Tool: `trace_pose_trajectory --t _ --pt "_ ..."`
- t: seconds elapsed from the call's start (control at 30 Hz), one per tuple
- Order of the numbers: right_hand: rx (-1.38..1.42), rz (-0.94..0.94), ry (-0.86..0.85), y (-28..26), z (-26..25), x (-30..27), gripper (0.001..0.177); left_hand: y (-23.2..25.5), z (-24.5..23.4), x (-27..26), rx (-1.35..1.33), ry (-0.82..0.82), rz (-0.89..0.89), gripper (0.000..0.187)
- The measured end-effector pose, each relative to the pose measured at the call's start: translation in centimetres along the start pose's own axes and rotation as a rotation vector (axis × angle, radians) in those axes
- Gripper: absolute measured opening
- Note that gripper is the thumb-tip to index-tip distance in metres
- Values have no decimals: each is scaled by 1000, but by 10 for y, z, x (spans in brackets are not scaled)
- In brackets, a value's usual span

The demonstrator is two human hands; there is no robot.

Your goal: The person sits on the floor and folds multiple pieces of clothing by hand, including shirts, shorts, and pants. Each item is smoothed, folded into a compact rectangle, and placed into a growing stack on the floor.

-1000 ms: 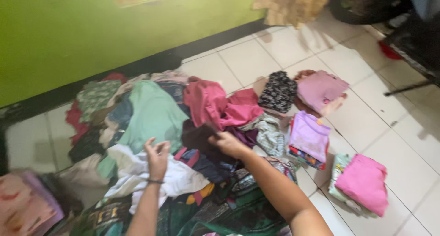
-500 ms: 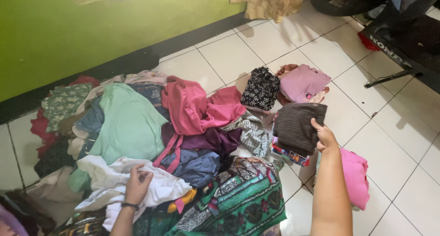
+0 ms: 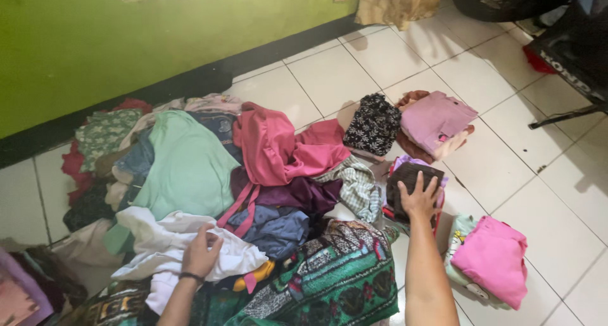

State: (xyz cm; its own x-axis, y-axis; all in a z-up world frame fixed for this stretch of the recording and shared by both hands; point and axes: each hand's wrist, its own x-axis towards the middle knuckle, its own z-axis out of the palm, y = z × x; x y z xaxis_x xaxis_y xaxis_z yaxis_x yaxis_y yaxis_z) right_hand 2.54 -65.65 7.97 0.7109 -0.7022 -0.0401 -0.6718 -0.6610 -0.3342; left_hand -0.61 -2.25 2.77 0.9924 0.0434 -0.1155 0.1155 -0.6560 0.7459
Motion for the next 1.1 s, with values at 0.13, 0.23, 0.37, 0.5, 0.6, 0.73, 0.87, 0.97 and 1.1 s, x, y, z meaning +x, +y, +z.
trace_pose_trajectory --t 0.13,0.23,0.37,0.5,0.6,0.73,0.87,0.97,1.1 --pt "-193 -11 -63 -19 -8 1 94 9 -2 -10 138 29 92 41" --pt "-420 -150 -8 -62 -27 -3 84 14 0 -13 255 108 218 37" --pt "159 -745 -21 -158 -18 -42 56 14 2 -18 287 127 264 36" --pt "-110 -970 -158 -248 34 -113 45 18 -1 -16 202 82 209 36" --pt "32 -1115 133 -290 79 -148 66 20 2 -23 -5 67 142 35" --pt "-32 -1002 44 -310 109 -165 26 19 6 -32 -329 124 124 34" --pt "231 -1344 -71 -306 87 -229 11 10 -6 -24 -1279 -59 -275 42" --pt "459 -1717 -388 -283 51 -313 8 -5 -21 -7 -1644 -287 -381 67" --pt "452 -1730 -1224 -260 6 -357 16 -15 -9 8 -1011 -162 -58 46"
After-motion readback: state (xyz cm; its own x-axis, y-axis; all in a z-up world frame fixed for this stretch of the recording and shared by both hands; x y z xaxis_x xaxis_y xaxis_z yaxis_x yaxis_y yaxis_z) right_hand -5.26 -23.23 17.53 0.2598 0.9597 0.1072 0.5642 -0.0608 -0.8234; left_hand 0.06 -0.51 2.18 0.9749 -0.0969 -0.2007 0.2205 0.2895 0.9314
